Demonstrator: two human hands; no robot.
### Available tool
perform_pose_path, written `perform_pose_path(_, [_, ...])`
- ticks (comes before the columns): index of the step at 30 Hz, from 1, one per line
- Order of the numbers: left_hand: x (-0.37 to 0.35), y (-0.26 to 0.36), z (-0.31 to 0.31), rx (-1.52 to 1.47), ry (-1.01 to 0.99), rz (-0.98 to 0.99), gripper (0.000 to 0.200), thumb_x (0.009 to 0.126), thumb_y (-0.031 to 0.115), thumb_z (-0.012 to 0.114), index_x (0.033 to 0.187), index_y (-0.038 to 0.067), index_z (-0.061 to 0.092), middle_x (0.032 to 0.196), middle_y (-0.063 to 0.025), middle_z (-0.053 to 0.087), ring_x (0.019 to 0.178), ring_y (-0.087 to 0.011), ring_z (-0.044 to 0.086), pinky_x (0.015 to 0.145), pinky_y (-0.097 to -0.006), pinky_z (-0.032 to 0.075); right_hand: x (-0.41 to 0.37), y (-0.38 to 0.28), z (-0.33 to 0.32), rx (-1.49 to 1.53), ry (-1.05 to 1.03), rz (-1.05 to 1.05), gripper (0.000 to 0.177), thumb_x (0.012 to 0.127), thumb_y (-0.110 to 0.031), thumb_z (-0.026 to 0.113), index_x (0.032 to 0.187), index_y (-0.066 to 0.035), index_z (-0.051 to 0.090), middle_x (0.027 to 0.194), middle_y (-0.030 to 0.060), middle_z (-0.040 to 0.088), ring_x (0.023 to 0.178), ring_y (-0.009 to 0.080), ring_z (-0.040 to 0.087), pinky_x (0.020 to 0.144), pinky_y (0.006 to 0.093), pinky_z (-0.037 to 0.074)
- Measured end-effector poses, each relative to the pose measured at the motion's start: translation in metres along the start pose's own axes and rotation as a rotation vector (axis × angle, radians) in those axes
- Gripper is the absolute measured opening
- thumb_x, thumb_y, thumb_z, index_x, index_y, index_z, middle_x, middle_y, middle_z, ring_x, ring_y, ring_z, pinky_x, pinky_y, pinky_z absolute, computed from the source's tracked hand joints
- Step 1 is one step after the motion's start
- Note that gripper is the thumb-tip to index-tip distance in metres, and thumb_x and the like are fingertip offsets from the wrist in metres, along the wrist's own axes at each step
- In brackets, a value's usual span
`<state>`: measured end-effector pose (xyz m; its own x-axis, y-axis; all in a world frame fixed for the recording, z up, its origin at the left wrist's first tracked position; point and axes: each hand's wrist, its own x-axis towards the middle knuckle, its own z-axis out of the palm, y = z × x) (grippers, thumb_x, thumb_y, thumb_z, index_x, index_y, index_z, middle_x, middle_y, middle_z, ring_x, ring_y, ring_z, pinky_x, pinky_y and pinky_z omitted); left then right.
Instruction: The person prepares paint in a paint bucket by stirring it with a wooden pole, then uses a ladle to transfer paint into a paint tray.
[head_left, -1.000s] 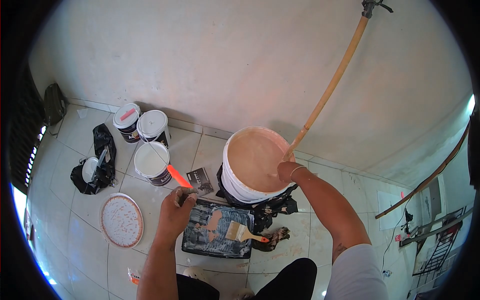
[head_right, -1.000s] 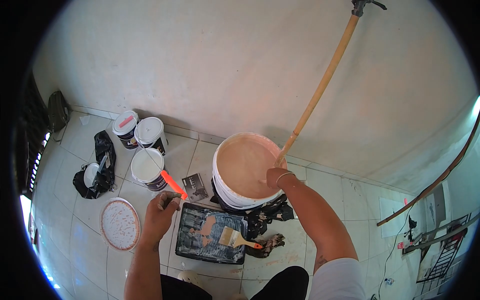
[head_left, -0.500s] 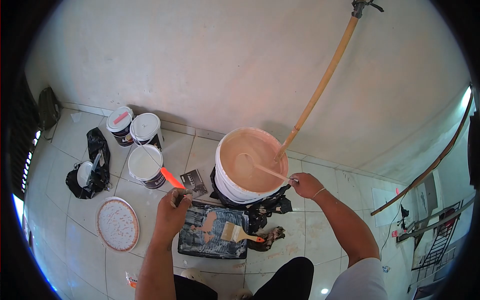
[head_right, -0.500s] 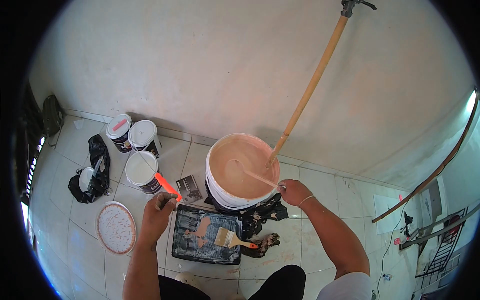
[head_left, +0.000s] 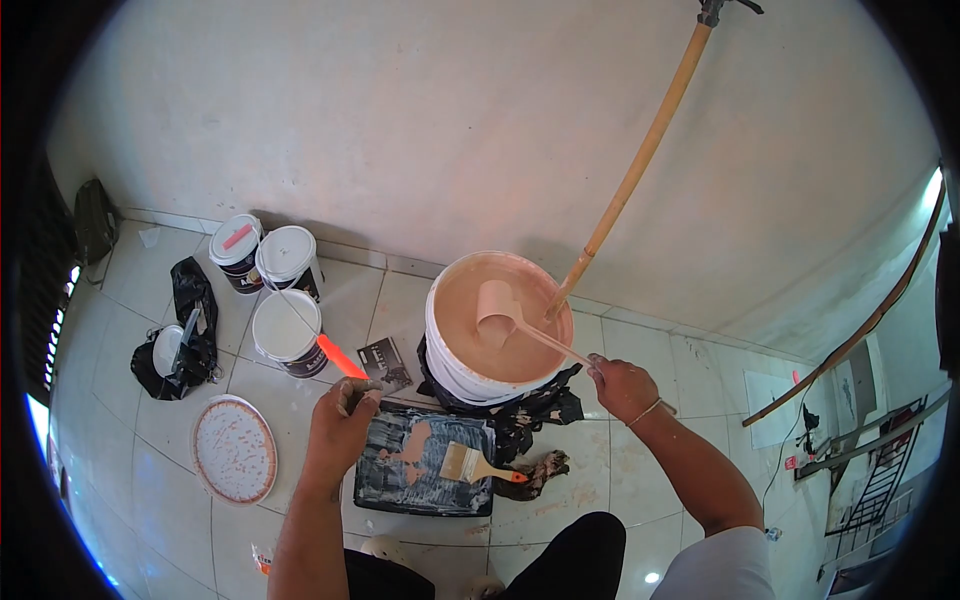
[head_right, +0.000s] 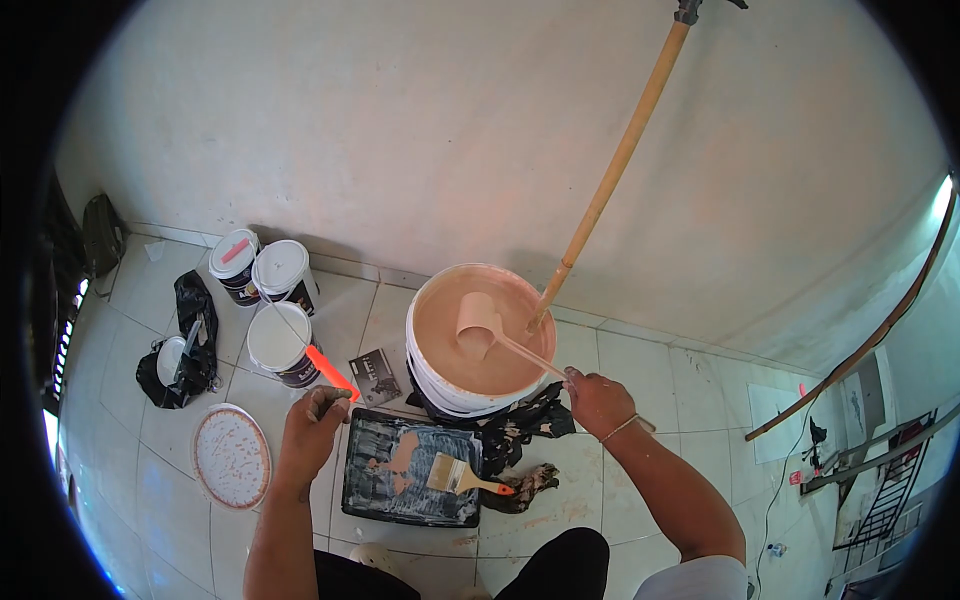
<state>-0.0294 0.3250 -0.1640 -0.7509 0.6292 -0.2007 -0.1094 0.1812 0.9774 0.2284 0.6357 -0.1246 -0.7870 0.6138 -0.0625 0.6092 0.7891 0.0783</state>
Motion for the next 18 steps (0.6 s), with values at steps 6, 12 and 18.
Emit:
perform_pose_path(6, [0.004, -0.010, -0.003, 0.007, 0.008, 0.028, 0.014, 0.088, 0.009, 0.057, 0.097, -0.001, 0.061, 0.078, -0.0010, 0.057, 0.073, -0.0081, 0.050, 0.069, -0.0249, 0.043, -0.018, 0.003, 0.005, -0.032, 0.130, -0.031, 0.027, 0.091, -0.027, 0.055, 0.114, -0.014, 0.064, 0.079, 0.0142, 0.064, 0.067, 0.0313, 0.065, 0.057, 0.0404, 0.053])
perform_pose_path(12, [0.005, -0.006, -0.003, 0.008, -0.002, -0.019, 0.014, 0.088, 0.008, 0.057, 0.098, -0.002, 0.060, 0.080, -0.0013, 0.058, 0.074, -0.0084, 0.052, 0.070, -0.0244, 0.043, -0.027, 0.002, -0.003, -0.043, 0.205, -0.030, 0.028, 0.089, -0.021, 0.058, 0.115, -0.013, 0.063, 0.075, 0.0106, 0.061, 0.063, 0.0301, 0.062, 0.057, 0.0400, 0.052])
perform_pose_path(18, [0.007, -0.009, -0.004, 0.013, -0.013, -0.003, 0.015, 0.089, 0.008, 0.057, 0.098, -0.004, 0.060, 0.080, -0.0019, 0.059, 0.074, -0.0085, 0.053, 0.070, -0.0244, 0.044, -0.025, 0.003, -0.014, -0.089, 0.324, -0.047, 0.029, 0.088, -0.020, 0.060, 0.116, -0.013, 0.064, 0.075, 0.0099, 0.060, 0.062, 0.0265, 0.062, 0.053, 0.0375, 0.051])
